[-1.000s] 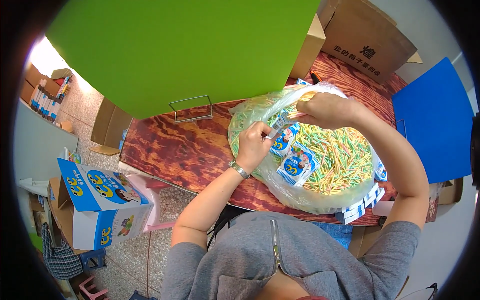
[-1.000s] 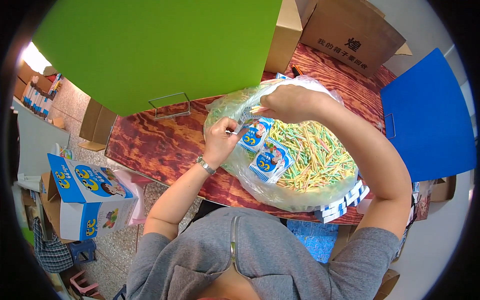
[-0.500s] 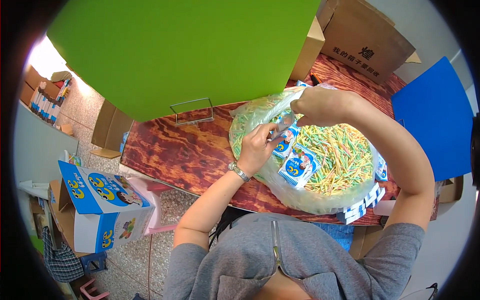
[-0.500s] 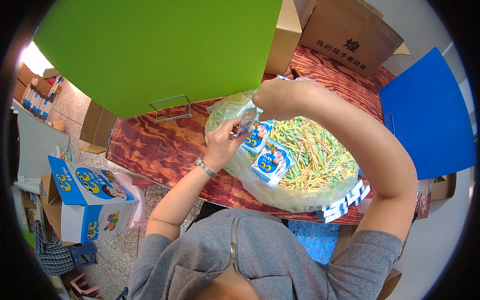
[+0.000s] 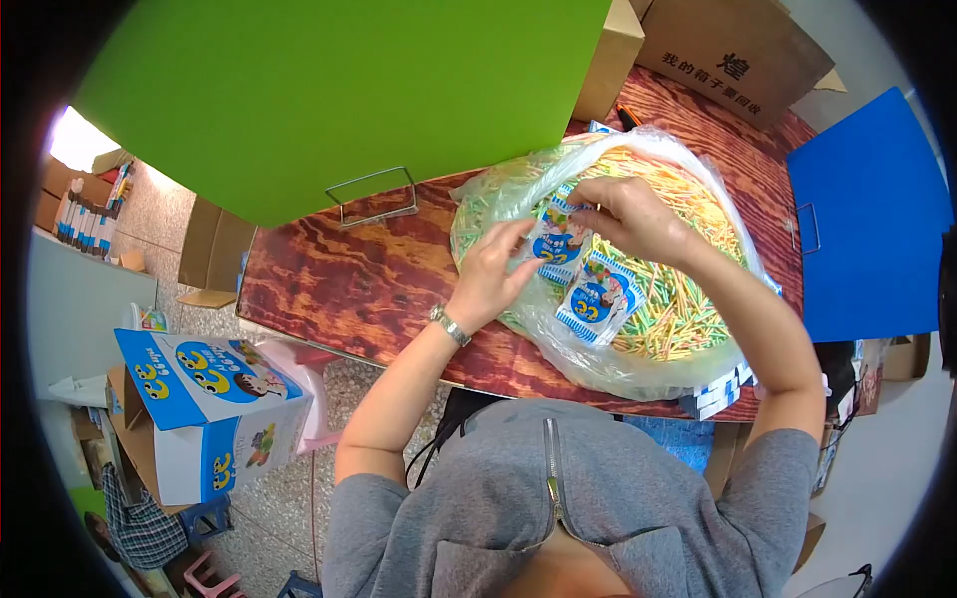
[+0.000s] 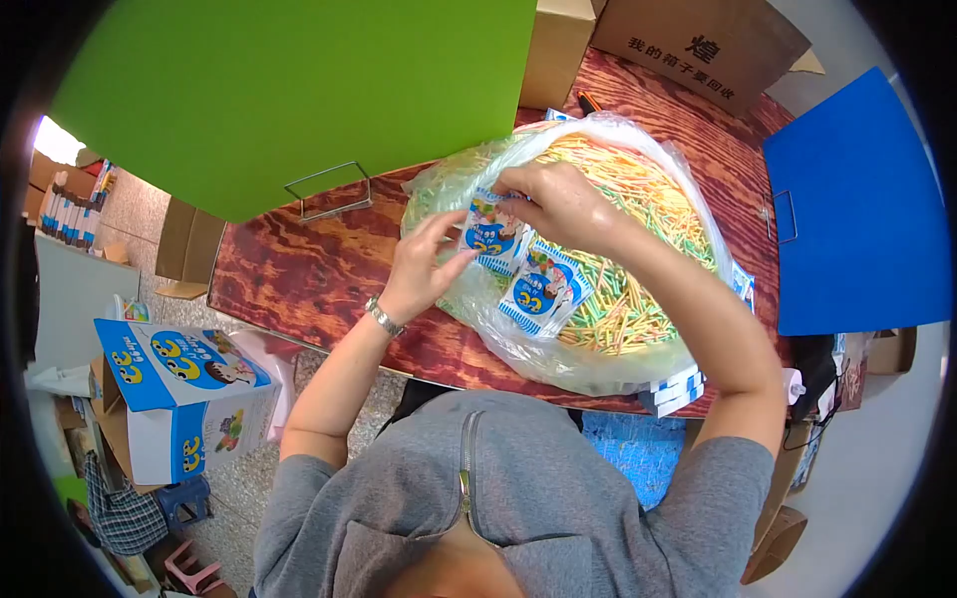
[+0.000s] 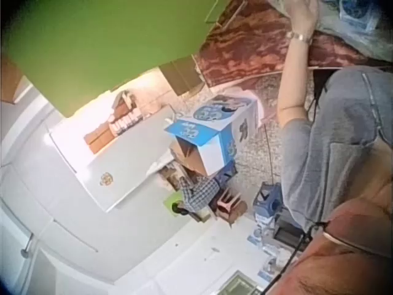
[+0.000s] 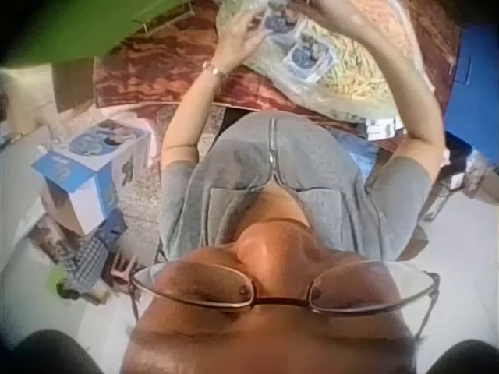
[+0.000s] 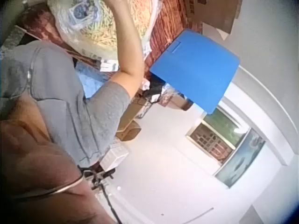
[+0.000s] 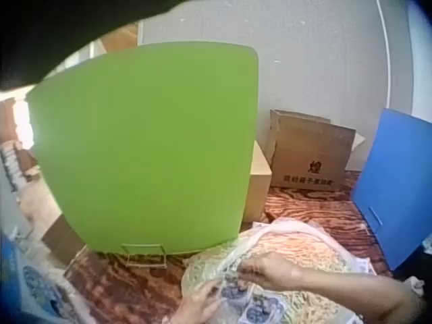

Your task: Packing small blue packets into a large clear bag filled with colorful sticks.

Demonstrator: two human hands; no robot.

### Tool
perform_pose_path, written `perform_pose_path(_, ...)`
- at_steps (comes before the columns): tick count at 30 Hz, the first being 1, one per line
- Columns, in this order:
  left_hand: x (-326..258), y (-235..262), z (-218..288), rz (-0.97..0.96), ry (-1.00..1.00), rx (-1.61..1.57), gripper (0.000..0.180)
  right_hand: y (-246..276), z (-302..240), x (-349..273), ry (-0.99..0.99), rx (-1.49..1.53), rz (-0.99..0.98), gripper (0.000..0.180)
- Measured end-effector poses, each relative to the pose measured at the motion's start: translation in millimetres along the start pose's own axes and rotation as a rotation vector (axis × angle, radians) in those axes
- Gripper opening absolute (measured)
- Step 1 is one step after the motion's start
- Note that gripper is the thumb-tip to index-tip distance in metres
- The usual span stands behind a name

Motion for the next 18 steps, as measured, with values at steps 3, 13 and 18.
perform_pose_path(3, -4, 2, 15, 0.020, -0.126, 0.439, 0.030, -32, 50, -20, -0.297, 0.085, 0.023, 0.017)
perform_pose_path(13, -9, -48, -22, -0.254, -0.224, 0.550, 0.019, -40, 57, -75, -0.321, -0.383, -0.107, 0.042)
perform_pose_path(18, -8, -47, -15, -0.230, -0.178, 0.514, 0.016, -39, 53, -88, -0.254, -0.439, -0.015, 0.024)
Point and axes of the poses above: each hand's wrist, its own x-axis towards the middle knuckle, its own y-axis out of the back of the hand, z = x × y, the point moved 6 cm from there along x, towards the middle knuckle, and after that the axes turned 3 degrees about -x, right-handed, at the moved point
